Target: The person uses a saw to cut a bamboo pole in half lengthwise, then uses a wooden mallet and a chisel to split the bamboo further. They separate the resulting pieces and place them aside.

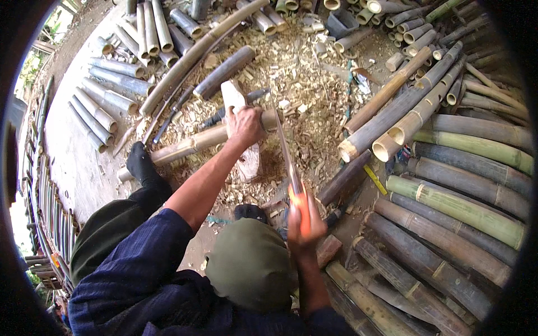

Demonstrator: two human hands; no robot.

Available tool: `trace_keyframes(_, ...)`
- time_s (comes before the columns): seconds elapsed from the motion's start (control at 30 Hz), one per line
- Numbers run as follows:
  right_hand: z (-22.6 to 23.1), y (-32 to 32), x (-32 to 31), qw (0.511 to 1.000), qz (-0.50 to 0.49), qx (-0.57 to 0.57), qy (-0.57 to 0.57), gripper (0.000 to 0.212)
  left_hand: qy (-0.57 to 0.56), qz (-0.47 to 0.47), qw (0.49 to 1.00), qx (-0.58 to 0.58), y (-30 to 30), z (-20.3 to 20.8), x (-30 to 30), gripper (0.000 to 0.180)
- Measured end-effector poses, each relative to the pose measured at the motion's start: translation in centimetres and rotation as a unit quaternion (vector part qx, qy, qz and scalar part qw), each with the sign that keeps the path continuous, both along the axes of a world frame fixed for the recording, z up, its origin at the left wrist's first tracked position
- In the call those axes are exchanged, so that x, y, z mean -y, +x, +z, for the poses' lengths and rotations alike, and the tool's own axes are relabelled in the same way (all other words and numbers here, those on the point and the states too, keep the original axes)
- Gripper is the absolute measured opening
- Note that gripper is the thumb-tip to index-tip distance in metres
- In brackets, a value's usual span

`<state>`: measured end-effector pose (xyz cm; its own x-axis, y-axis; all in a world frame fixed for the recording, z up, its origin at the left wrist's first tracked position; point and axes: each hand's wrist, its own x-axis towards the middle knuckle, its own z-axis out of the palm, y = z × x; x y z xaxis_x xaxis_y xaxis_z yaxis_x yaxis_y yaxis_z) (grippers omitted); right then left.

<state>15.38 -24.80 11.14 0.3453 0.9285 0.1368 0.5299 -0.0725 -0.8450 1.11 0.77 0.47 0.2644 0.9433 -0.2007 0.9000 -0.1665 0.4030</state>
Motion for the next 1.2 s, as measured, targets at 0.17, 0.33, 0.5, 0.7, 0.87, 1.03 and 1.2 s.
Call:
trace_keyframes(0.17,5.7,-0.3,-3.0,0.998,-0.009,0.007,0.064,0.04,0.022,0.005,1.0,-0.016,0.1,-0.9,0.1,0.038)
trace_keyframes(0.33,7.6,0.3,3.5,0.997,-0.042,0.051,0.043,0.049,-0.019,-0.035,0.999,0.03,-2.6,-2.1,0.6,0.097)
trace_keyframes(0.5,-2.9,0.8,-4.0,0.984,-0.078,0.128,0.097,0.07,0.001,-0.15,0.988,-0.036,-11.4,7.8,-2.1,0.116)
trace_keyframes(0.7,-10.5,2.7,-4.5,0.935,0.008,0.353,-0.043,0.073,-0.081,-0.201,0.946,-0.243,-31.2,16.8,-0.1,0.115)
trace_keyframes(0.87,-9.9,0.8,-1.3,0.955,0.029,0.263,-0.135,0.074,-0.015,-0.082,0.985,-0.154,-43.0,5.5,6.6,0.104)
trace_keyframes(1.03,-10.5,1.4,5.2,0.896,0.067,0.279,-0.339,0.069,0.058,0.031,0.996,-0.06,-35.7,-2.3,11.9,0.066)
trace_keyframes(1.2,-10.3,0.8,7.1,0.867,0.091,0.236,-0.429,0.065,0.079,0.091,0.992,0.046,-36.5,-0.1,12.8,0.062)
